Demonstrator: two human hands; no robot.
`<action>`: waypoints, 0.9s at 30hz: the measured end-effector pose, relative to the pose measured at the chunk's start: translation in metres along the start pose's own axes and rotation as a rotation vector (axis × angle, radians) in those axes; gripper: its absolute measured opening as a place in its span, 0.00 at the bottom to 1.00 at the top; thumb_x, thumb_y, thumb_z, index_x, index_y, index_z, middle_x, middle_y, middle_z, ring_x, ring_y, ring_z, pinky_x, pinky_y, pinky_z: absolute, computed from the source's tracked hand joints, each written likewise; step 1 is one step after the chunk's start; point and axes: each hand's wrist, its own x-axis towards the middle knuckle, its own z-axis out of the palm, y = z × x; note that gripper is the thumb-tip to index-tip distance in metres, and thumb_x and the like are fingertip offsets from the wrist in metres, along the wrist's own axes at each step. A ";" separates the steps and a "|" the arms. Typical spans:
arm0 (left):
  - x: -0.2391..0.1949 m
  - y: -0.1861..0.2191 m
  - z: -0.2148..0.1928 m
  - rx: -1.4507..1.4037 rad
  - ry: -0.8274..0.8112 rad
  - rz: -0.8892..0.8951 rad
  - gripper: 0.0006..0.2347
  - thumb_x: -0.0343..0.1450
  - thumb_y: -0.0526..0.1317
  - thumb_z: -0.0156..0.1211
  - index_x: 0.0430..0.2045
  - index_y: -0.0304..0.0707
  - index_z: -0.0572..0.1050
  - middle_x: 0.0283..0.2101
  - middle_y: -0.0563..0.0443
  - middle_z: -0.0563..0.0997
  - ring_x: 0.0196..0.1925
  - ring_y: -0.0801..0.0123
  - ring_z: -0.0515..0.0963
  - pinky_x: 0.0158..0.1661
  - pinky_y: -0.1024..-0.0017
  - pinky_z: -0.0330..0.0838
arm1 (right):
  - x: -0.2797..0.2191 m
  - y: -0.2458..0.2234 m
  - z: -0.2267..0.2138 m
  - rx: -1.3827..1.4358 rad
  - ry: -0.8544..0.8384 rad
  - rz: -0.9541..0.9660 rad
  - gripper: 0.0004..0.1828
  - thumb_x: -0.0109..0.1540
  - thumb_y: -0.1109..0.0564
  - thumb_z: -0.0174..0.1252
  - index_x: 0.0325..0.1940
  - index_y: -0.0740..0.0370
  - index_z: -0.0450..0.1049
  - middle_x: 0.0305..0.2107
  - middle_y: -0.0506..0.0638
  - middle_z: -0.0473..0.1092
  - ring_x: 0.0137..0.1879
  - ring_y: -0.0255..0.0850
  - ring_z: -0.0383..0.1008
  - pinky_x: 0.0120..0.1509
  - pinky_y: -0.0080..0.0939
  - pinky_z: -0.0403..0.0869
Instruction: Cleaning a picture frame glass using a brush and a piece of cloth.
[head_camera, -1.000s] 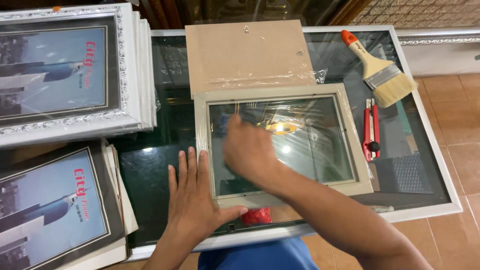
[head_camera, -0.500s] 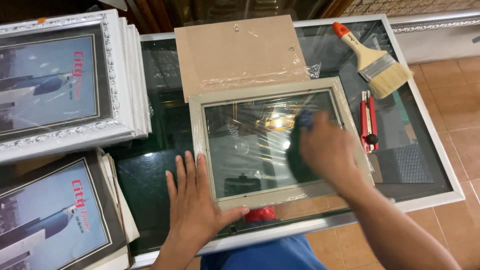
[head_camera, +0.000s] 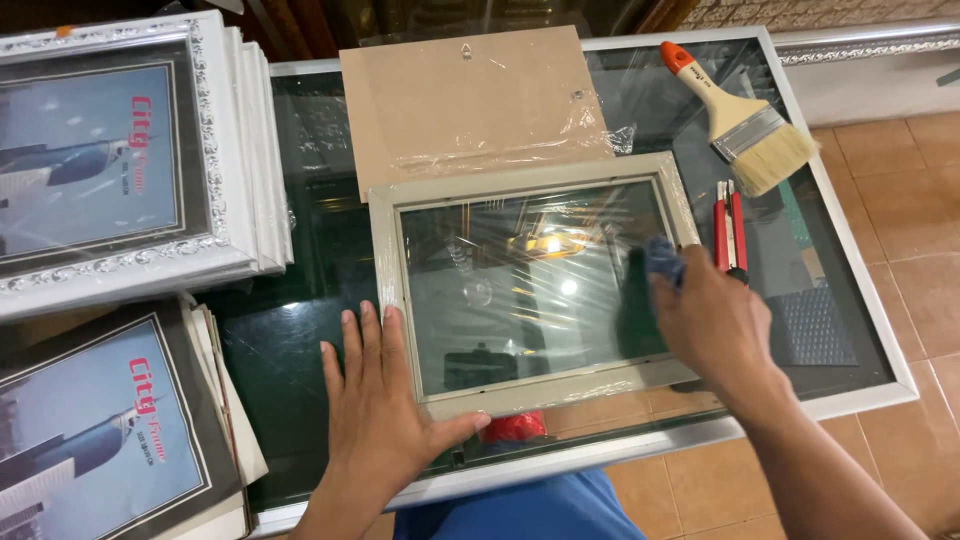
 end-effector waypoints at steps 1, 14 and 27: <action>0.001 0.000 -0.001 0.001 0.003 -0.004 0.71 0.49 0.84 0.71 0.76 0.33 0.40 0.78 0.31 0.42 0.79 0.41 0.37 0.70 0.41 0.31 | -0.004 -0.012 -0.005 0.000 0.002 -0.005 0.21 0.71 0.39 0.41 0.55 0.56 0.63 0.42 0.69 0.77 0.50 0.72 0.77 0.53 0.67 0.70; -0.001 0.003 -0.001 -0.032 0.003 0.006 0.66 0.53 0.80 0.66 0.75 0.31 0.40 0.79 0.33 0.41 0.80 0.43 0.35 0.70 0.39 0.30 | -0.056 -0.101 0.068 0.058 0.025 -0.588 0.16 0.62 0.47 0.49 0.51 0.54 0.63 0.38 0.56 0.74 0.37 0.66 0.77 0.36 0.68 0.72; -0.001 0.002 0.000 -0.028 0.033 0.027 0.69 0.52 0.85 0.64 0.76 0.33 0.37 0.79 0.32 0.39 0.80 0.40 0.35 0.70 0.39 0.29 | -0.032 -0.042 0.084 0.065 0.337 -0.923 0.24 0.51 0.62 0.51 0.51 0.53 0.73 0.32 0.54 0.75 0.35 0.59 0.74 0.34 0.61 0.71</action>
